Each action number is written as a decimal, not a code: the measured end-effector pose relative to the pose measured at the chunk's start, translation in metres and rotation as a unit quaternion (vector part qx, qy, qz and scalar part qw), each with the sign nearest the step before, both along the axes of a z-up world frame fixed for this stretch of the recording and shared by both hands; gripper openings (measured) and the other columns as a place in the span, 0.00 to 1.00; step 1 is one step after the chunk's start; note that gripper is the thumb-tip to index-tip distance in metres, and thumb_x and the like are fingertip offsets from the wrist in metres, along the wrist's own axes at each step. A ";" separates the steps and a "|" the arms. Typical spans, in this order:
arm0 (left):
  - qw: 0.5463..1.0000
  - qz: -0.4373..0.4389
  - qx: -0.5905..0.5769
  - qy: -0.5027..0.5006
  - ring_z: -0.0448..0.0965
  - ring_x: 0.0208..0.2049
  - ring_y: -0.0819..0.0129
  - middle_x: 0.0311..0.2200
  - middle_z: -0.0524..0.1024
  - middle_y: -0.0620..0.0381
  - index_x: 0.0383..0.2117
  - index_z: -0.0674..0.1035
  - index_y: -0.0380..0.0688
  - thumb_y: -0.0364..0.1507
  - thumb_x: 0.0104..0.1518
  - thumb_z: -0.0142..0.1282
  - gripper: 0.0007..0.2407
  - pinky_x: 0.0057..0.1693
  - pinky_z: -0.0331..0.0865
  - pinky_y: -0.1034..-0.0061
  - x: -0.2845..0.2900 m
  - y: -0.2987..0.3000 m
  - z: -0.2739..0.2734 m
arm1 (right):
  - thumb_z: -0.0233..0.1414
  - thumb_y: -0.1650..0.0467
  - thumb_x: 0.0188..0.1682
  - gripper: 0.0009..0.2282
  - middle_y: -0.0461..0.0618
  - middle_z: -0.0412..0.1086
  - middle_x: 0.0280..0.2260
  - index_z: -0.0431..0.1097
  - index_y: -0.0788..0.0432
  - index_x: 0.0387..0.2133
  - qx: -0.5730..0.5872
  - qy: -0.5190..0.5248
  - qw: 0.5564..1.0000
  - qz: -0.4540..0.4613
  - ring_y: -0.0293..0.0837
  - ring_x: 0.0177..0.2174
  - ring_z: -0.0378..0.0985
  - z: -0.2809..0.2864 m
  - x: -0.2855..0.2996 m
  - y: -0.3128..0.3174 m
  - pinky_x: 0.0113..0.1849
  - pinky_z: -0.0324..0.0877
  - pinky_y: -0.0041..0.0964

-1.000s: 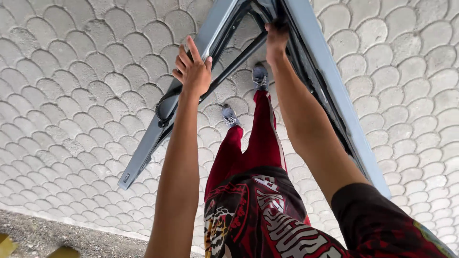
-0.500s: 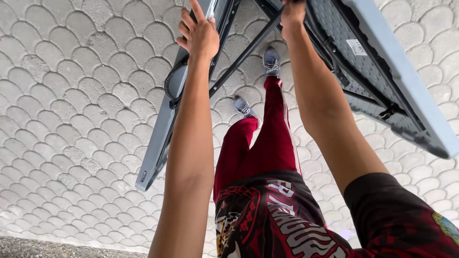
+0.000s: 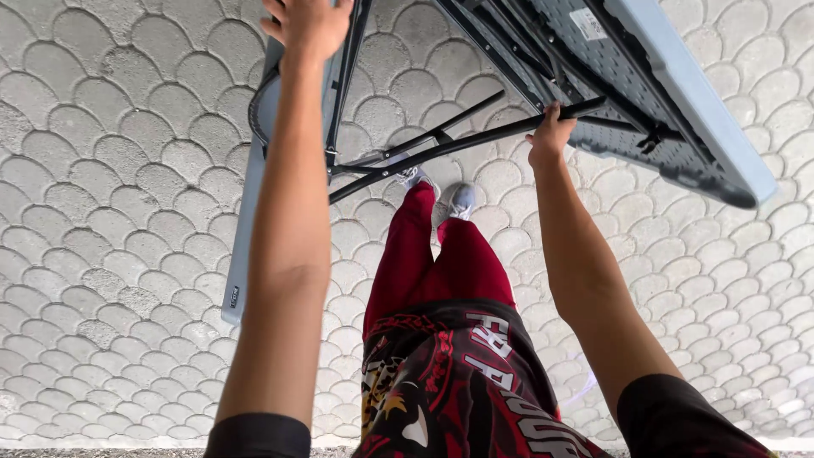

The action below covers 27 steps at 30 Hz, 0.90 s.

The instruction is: Unfold and set up portable folding tables in an outdoor courtyard area.

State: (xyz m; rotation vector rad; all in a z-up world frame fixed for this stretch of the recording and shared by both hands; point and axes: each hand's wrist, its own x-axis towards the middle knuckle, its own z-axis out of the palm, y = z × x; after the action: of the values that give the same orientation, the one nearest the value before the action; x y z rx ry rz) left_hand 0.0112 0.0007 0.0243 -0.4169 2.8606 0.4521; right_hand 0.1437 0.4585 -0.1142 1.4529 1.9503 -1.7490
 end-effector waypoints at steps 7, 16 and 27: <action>0.989 0.087 -0.119 0.005 0.47 0.71 0.37 0.72 0.46 0.42 0.72 0.55 0.55 0.38 0.72 0.57 0.27 0.67 0.38 0.26 0.223 -0.012 0.082 | 0.47 0.55 0.55 0.17 0.45 0.68 0.48 0.58 0.49 0.50 -0.036 -0.044 0.998 0.005 0.45 0.42 0.72 0.022 0.069 0.031 0.35 0.75 0.44; 0.989 0.121 -0.069 -0.044 0.70 0.55 0.36 0.55 0.66 0.39 0.69 0.54 0.45 0.39 0.72 0.55 0.27 0.54 0.65 0.41 0.451 -0.110 0.064 | 0.50 0.58 0.55 0.13 0.46 0.63 0.38 0.61 0.48 0.46 -0.029 -0.025 0.998 -0.056 0.43 0.30 0.73 -0.010 0.199 0.068 0.30 0.88 0.49; 0.981 0.100 -0.155 -0.056 0.71 0.50 0.41 0.50 0.63 0.43 0.65 0.52 0.45 0.47 0.75 0.46 0.26 0.47 0.69 0.45 0.449 -0.153 -0.009 | 0.48 0.56 0.58 0.21 0.54 0.61 0.48 0.52 0.53 0.55 -0.052 0.005 0.987 -0.152 0.49 0.35 0.80 -0.013 0.391 0.044 0.34 0.84 0.56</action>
State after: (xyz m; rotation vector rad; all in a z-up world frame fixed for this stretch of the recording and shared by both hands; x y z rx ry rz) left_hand 0.4600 -0.1522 0.0152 -0.7626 2.7933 0.0085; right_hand 0.5348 0.5028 -0.1274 1.7839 1.6817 -1.9467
